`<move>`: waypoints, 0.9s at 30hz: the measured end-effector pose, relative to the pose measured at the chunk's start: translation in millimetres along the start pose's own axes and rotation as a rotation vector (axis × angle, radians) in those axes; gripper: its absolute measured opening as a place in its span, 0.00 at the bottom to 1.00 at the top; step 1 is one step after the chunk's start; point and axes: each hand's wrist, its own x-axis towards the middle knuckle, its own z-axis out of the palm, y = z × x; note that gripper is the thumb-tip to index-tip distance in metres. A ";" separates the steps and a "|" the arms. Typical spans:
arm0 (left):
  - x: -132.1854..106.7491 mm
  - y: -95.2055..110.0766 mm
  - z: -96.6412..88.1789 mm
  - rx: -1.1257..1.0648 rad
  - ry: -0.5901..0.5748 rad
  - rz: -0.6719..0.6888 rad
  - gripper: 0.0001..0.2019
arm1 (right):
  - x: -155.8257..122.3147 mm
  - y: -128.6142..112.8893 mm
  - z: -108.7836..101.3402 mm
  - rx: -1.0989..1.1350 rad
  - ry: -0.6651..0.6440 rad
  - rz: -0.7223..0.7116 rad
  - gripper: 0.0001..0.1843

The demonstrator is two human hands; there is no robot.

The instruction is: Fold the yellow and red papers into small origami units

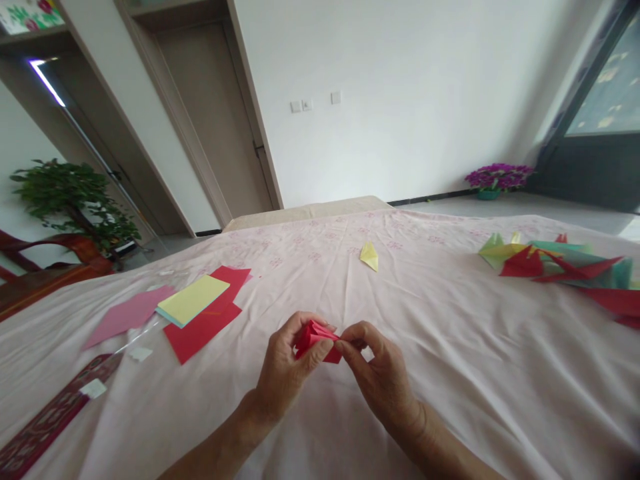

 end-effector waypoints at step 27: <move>-0.2 -14.5 8.3 -0.366 0.169 0.031 0.12 | 0.2 -9.6 -8.3 0.213 0.011 -0.007 0.08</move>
